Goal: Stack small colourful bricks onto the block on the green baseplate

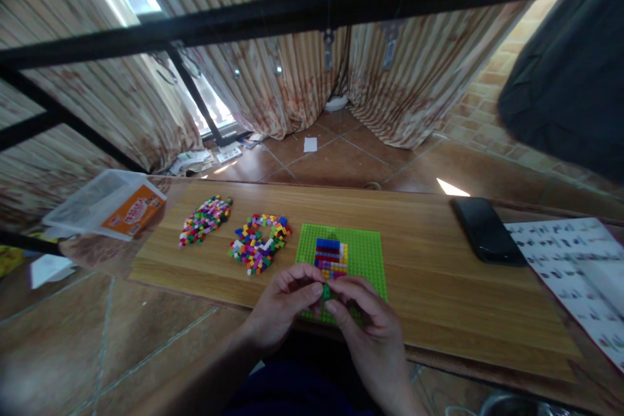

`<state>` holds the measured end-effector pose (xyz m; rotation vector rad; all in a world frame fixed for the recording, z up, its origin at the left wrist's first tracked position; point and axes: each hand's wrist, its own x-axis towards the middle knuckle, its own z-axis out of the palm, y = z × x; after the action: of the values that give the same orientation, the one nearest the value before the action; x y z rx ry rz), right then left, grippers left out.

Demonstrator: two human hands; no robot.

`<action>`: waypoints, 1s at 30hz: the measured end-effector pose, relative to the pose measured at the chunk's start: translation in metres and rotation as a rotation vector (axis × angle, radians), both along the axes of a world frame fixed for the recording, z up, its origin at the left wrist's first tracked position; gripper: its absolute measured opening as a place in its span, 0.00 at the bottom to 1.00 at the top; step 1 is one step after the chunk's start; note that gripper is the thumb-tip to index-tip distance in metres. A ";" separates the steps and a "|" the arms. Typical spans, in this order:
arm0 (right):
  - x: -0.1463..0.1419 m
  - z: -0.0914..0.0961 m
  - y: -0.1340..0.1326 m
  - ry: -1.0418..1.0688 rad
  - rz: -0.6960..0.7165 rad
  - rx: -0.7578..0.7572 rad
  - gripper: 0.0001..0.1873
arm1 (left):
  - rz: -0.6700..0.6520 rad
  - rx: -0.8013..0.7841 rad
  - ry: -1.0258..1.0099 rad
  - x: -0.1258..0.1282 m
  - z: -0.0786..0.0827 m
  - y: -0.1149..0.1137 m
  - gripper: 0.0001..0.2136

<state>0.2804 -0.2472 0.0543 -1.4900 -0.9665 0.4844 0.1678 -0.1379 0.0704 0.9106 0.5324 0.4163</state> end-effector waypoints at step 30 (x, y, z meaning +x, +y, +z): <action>0.075 -0.038 0.052 -0.161 -0.017 -0.270 0.12 | -0.202 0.744 0.344 0.072 -0.048 0.080 0.13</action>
<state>0.3549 -0.1950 0.0167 -1.8006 -1.0436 0.5026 0.2394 -0.0579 0.0221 1.7583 0.5988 0.2703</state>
